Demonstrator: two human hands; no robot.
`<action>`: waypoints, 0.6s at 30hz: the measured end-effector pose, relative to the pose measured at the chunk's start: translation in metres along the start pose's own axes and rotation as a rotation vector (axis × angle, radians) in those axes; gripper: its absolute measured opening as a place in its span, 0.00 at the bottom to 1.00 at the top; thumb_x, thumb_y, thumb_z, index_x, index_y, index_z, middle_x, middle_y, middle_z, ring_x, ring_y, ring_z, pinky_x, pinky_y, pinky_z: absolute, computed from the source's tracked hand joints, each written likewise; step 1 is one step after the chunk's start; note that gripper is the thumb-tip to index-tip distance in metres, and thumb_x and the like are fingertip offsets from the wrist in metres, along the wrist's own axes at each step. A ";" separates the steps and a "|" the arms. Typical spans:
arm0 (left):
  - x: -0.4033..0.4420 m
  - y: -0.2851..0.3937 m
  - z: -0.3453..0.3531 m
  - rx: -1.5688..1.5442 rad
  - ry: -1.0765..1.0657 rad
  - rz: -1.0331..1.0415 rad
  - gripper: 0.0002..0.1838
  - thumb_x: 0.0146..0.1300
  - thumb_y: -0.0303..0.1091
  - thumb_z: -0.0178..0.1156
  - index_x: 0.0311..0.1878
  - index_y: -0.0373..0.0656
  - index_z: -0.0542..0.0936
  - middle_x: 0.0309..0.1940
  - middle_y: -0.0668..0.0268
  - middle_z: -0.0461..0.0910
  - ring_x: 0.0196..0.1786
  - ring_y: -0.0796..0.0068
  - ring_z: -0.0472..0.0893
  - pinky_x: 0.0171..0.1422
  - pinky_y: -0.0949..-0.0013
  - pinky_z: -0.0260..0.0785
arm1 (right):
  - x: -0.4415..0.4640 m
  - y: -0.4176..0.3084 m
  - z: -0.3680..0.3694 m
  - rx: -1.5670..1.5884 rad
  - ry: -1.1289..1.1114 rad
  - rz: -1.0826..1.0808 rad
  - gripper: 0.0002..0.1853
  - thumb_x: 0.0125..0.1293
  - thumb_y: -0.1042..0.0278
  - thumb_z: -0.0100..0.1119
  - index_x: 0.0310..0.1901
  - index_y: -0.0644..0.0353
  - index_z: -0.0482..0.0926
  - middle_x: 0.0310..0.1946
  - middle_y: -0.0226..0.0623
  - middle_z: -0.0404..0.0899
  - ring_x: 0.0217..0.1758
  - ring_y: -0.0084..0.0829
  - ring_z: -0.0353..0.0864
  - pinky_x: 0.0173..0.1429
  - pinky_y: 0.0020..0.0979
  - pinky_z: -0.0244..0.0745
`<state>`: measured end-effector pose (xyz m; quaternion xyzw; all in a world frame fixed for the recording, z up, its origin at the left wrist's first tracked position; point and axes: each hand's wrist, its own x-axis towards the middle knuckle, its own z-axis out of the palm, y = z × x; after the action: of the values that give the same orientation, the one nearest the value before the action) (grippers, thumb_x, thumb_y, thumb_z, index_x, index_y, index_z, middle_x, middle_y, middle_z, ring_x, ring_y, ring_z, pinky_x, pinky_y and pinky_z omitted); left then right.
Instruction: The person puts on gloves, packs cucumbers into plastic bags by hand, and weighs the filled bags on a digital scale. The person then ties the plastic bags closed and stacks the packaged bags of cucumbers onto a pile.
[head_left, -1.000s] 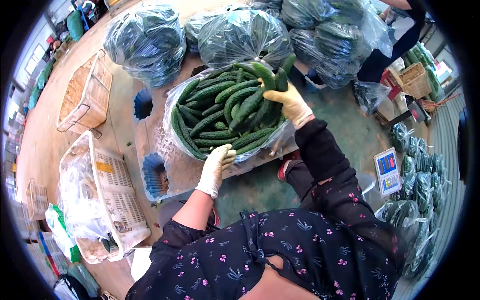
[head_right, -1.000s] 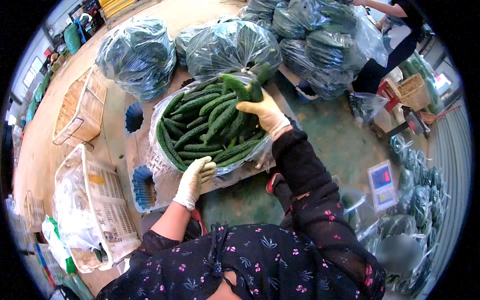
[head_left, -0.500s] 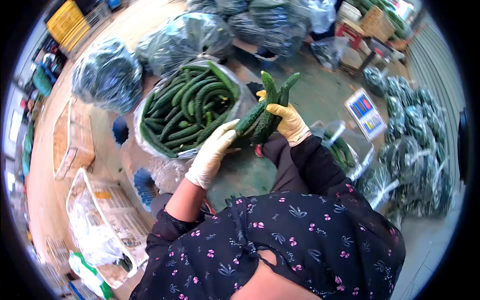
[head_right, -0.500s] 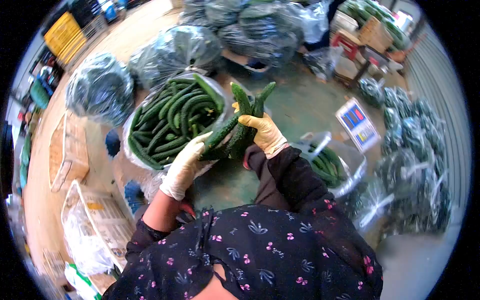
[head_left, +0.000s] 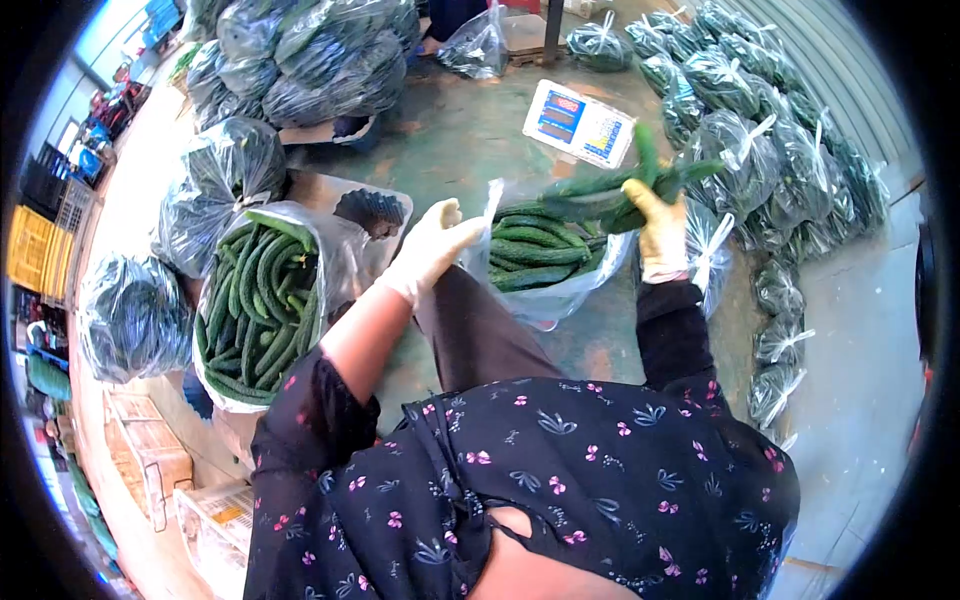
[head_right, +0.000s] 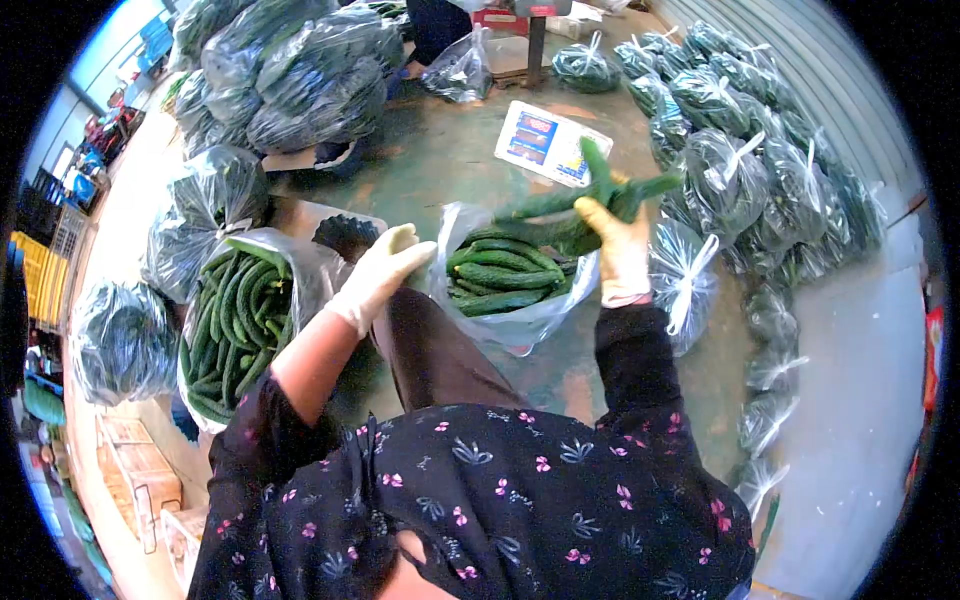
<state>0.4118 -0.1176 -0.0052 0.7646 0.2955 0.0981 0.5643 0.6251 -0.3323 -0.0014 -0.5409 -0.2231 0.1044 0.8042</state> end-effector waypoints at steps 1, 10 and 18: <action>0.015 0.000 0.011 0.056 -0.016 -0.023 0.40 0.55 0.51 0.62 0.63 0.30 0.63 0.60 0.52 0.68 0.62 0.63 0.68 0.66 0.68 0.57 | -0.007 0.012 -0.001 -0.038 0.049 0.038 0.26 0.50 0.76 0.69 0.53 0.61 0.71 0.43 0.32 0.77 0.44 0.27 0.76 0.52 0.29 0.71; 0.059 0.007 0.038 -0.722 -0.126 -0.089 0.16 0.63 0.31 0.48 0.52 0.38 0.75 0.25 0.71 0.70 0.27 0.77 0.72 0.37 0.73 0.68 | -0.068 0.216 -0.004 0.316 0.145 1.016 0.11 0.56 0.72 0.63 0.41 0.60 0.76 0.45 0.37 0.75 0.46 0.33 0.73 0.51 0.38 0.69; 0.050 -0.014 0.029 -0.928 -0.294 -0.085 0.20 0.65 0.35 0.49 0.58 0.36 0.70 0.23 0.68 0.74 0.29 0.71 0.74 0.46 0.66 0.68 | -0.049 0.164 -0.028 0.740 0.155 0.840 0.05 0.61 0.72 0.58 0.33 0.61 0.73 0.29 0.36 0.76 0.36 0.32 0.75 0.46 0.35 0.72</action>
<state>0.4610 -0.1105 -0.0370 0.4254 0.1688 0.0875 0.8848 0.6073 -0.3110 -0.1724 -0.2710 0.1225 0.4469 0.8437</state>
